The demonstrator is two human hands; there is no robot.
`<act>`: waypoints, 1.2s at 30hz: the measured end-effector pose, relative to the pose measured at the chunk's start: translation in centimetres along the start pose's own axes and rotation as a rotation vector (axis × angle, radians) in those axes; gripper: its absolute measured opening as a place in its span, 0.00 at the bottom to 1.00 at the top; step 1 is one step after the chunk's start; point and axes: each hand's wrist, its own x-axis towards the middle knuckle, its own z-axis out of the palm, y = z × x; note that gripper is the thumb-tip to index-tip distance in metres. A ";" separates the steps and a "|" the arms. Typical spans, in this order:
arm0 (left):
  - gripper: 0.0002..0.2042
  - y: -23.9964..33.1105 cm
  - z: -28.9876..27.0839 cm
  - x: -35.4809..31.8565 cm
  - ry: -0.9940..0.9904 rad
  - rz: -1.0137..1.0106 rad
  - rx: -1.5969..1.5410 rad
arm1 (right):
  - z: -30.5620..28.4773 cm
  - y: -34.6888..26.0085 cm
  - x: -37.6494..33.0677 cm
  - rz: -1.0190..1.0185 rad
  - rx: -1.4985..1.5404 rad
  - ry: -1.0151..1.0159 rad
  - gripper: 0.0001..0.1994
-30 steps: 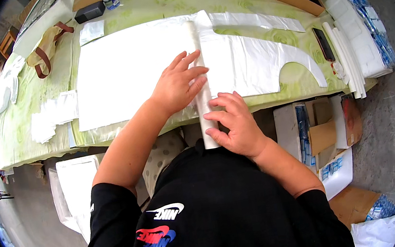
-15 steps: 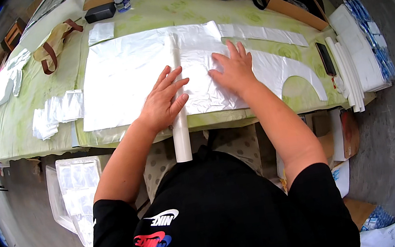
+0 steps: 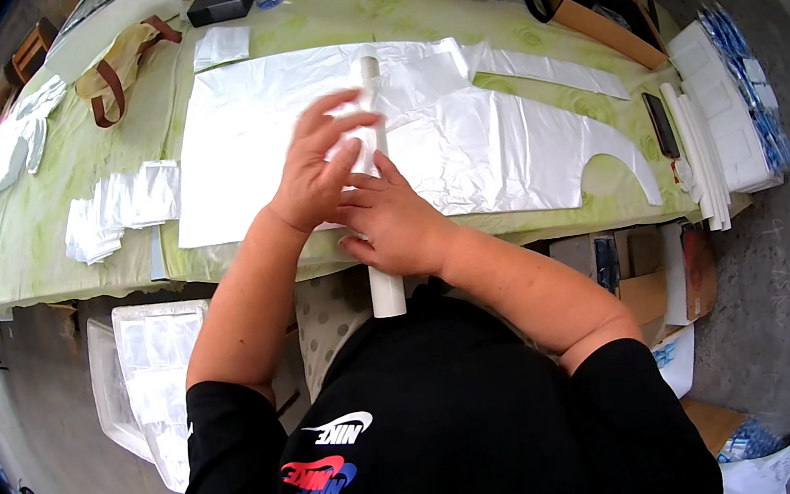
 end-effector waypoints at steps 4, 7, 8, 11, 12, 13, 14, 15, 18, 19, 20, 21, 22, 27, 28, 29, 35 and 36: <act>0.22 -1.5 -0.8 -1.6 -0.311 -0.104 0.117 | -0.7 0.3 -0.8 -0.020 0.123 0.295 0.14; 0.20 -1.6 -1.3 -2.9 -0.297 -0.154 0.186 | -0.4 3.3 -1.6 0.143 0.002 0.495 0.12; 0.19 -1.5 -1.2 -3.1 -0.292 -0.140 0.222 | -0.4 5.3 -1.8 0.226 -0.056 0.380 0.14; 0.18 -1.5 -1.2 -3.1 -0.290 -0.068 0.325 | -1.5 8.6 -0.1 0.317 -0.287 0.116 0.23; 0.18 -1.7 -1.3 -3.2 -0.287 -0.042 0.361 | -1.8 9.6 0.7 0.316 -0.371 0.039 0.27; 0.18 -1.8 -1.3 -3.1 -0.292 -0.048 0.356 | -2.5 10.8 1.4 0.430 -0.306 0.099 0.30; 0.17 -1.7 -1.3 -3.1 -0.297 -0.054 0.351 | -3.3 12.3 1.9 0.542 -0.238 0.160 0.34; 0.17 -1.7 -1.5 -3.2 -0.299 -0.068 0.354 | -3.9 14.1 2.6 0.644 -0.162 0.217 0.38; 0.16 -1.2 -0.8 -3.0 -0.272 -0.139 0.270 | -8.8 24.9 -2.7 0.785 -0.016 0.728 0.46; 0.16 -1.1 -1.0 -3.4 -0.266 -0.162 0.269 | -11.7 25.4 -4.0 0.891 0.218 0.898 0.50; 0.16 -0.9 -1.0 -3.4 -0.265 -0.175 0.262 | -14.3 26.1 -5.9 0.995 0.320 1.109 0.50; 0.16 -0.8 -1.4 -3.8 -0.256 -0.204 0.270 | -16.9 23.2 -5.9 1.212 0.541 1.229 0.48; 0.17 -0.8 -1.1 -3.6 -0.271 -0.184 0.267 | -19.1 23.5 -8.9 1.296 0.523 1.333 0.48; 0.14 -0.6 -0.8 -3.3 -0.229 -0.161 0.305 | -16.0 23.9 -16.3 1.024 0.200 1.068 0.29; 0.13 -0.6 -1.0 -3.3 -0.242 -0.177 0.303 | -14.3 23.1 -16.3 0.931 0.182 0.972 0.25; 0.13 -0.7 -1.3 -3.6 -0.224 -0.210 0.282 | -10.2 18.6 -13.0 0.821 0.218 0.902 0.20; 0.11 -4.7 -2.1 -2.8 -0.051 -0.344 -0.093 | -1.1 2.3 -3.0 0.005 0.146 0.175 0.18; 0.11 -5.0 -2.3 -2.4 0.006 -0.382 -0.142 | -0.3 1.3 -1.7 -0.026 0.206 0.136 0.15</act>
